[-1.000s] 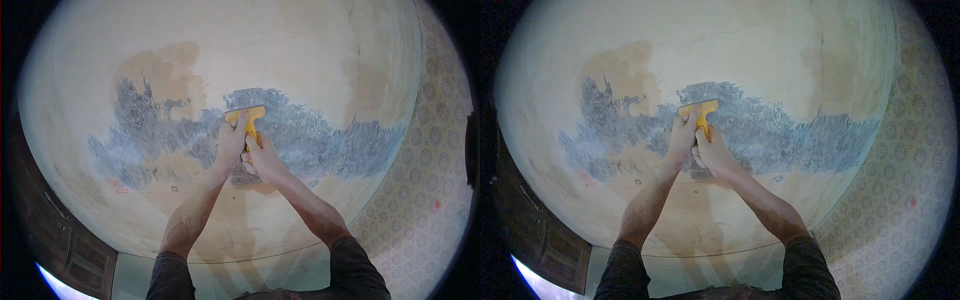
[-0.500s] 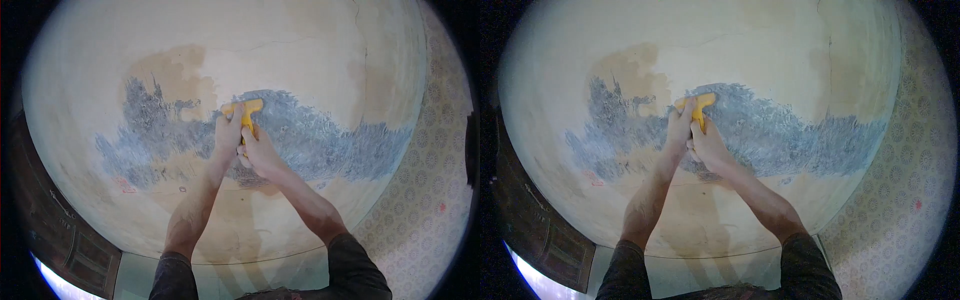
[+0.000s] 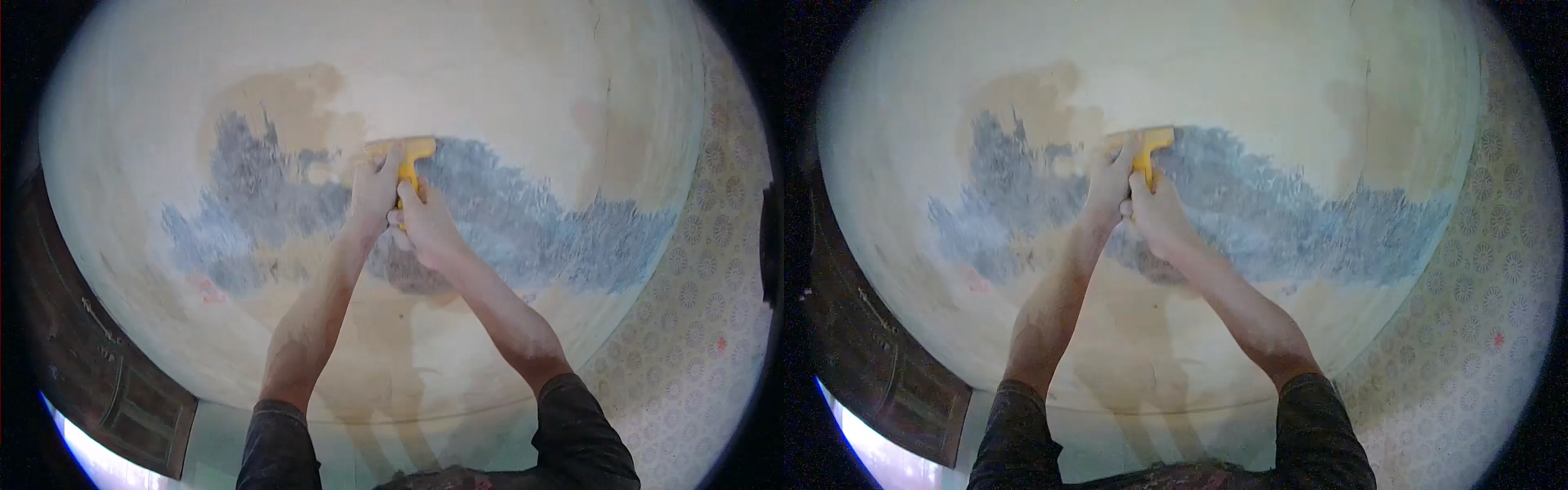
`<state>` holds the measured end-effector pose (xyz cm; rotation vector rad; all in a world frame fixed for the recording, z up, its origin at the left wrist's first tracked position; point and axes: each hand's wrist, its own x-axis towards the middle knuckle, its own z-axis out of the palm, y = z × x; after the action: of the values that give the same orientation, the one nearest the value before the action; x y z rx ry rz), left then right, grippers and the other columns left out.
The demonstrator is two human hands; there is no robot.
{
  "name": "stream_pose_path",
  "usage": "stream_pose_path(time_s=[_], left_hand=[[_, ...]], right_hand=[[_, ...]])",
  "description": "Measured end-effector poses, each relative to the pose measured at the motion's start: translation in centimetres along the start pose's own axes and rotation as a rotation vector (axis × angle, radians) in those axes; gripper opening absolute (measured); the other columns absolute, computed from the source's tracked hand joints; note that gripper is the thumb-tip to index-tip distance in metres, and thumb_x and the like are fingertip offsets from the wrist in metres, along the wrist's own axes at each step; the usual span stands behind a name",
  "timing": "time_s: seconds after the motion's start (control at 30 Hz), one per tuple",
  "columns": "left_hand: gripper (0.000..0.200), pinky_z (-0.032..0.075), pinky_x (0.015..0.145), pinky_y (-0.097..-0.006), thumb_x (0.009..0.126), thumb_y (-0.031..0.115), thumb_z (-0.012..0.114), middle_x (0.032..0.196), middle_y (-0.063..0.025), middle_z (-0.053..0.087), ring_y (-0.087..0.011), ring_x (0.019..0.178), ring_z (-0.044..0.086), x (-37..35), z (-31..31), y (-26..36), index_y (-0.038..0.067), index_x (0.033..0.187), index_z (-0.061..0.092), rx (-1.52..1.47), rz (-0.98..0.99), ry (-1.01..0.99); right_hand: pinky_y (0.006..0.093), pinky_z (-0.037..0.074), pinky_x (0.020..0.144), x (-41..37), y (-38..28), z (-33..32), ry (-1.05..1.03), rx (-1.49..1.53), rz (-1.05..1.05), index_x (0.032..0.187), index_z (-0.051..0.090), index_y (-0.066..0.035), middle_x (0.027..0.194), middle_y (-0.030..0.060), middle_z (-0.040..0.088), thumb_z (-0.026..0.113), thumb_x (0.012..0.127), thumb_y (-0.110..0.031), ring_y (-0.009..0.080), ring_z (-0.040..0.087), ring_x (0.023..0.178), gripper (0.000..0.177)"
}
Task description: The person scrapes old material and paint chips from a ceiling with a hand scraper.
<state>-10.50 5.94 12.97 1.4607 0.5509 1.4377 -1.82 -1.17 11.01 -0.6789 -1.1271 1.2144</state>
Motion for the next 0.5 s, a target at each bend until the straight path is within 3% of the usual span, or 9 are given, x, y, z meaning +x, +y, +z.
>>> stream_pose_path(time_s=[0.1,0.17,0.23,0.33,0.43,0.5], left_hand=[[0.042,0.045,0.053,-0.0252,0.096,0.04,0.06,0.073,-0.0029,0.063,-0.009,0.061,0.057,-1.8,0.7,-2.0,0.0,0.089,0.066,0.094,0.074,0.126],[0.043,0.047,0.056,-0.0269,0.096,0.04,0.059,0.074,-0.0044,0.065,-0.0105,0.063,0.059,-2.5,0.0,-4.3,-0.001,0.09,0.067,0.124,-0.003,0.106],[0.045,0.048,0.059,-0.0285,0.097,0.041,0.058,0.075,-0.0059,0.066,-0.012,0.065,0.06,-2.6,-0.1,-3.8,-0.003,0.09,0.068,0.152,-0.07,0.087],[0.044,0.048,0.06,-0.0285,0.096,0.04,0.059,0.075,-0.0063,0.066,-0.0123,0.066,0.061,-1.2,0.0,-1.7,-0.003,0.089,0.068,0.179,0.07,0.159],[0.041,0.045,0.054,-0.0249,0.096,0.04,0.06,0.074,-0.0026,0.063,-0.0089,0.064,0.058,-1.3,0.1,-0.4,0.001,0.086,0.066,-0.067,0.027,0.049],[0.04,0.046,0.054,-0.0248,0.096,0.039,0.06,0.072,-0.0026,0.062,-0.0091,0.063,0.058,-2.6,1.0,-0.2,0.0,0.09,0.065,0.012,-0.001,0.195]], right_hand=[[0.0242,0.022,0.038,0.0,1.7,-1.4,0.032,-0.217,-0.122,0.109,0.043,-0.009,0.072,-0.0018,0.039,0.04,0.104,-0.027,0.0047,0.033,0.048,0.019],[0.0245,0.023,0.038,-2.0,3.4,-1.8,-0.013,-0.013,-0.018,0.107,0.044,-0.009,0.07,-0.0014,0.04,0.042,0.103,-0.025,0.0053,0.033,0.048,0.017],[0.0249,0.023,0.038,-1.7,3.3,-1.6,0.008,-0.048,-0.041,0.107,0.044,-0.008,0.069,-0.0016,0.039,0.042,0.103,-0.025,0.0056,0.033,0.047,0.017],[0.025,0.022,0.038,-0.6,0.9,0.2,0.017,-0.064,-0.053,0.106,0.044,-0.008,0.067,-0.0019,0.038,0.041,0.103,-0.026,0.0061,0.031,0.046,0.018],[0.0247,0.022,0.038,-0.2,0.3,0.3,0.005,-0.06,-0.05,0.107,0.043,-0.008,0.067,-0.0021,0.037,0.04,0.104,-0.027,0.0063,0.03,0.045,0.019],[0.0245,0.023,0.038,-0.6,0.6,-0.3,-0.01,-0.093,-0.077,0.107,0.043,-0.009,0.067,-0.0021,0.038,0.04,0.104,-0.027,0.0063,0.03,0.045,0.019]])
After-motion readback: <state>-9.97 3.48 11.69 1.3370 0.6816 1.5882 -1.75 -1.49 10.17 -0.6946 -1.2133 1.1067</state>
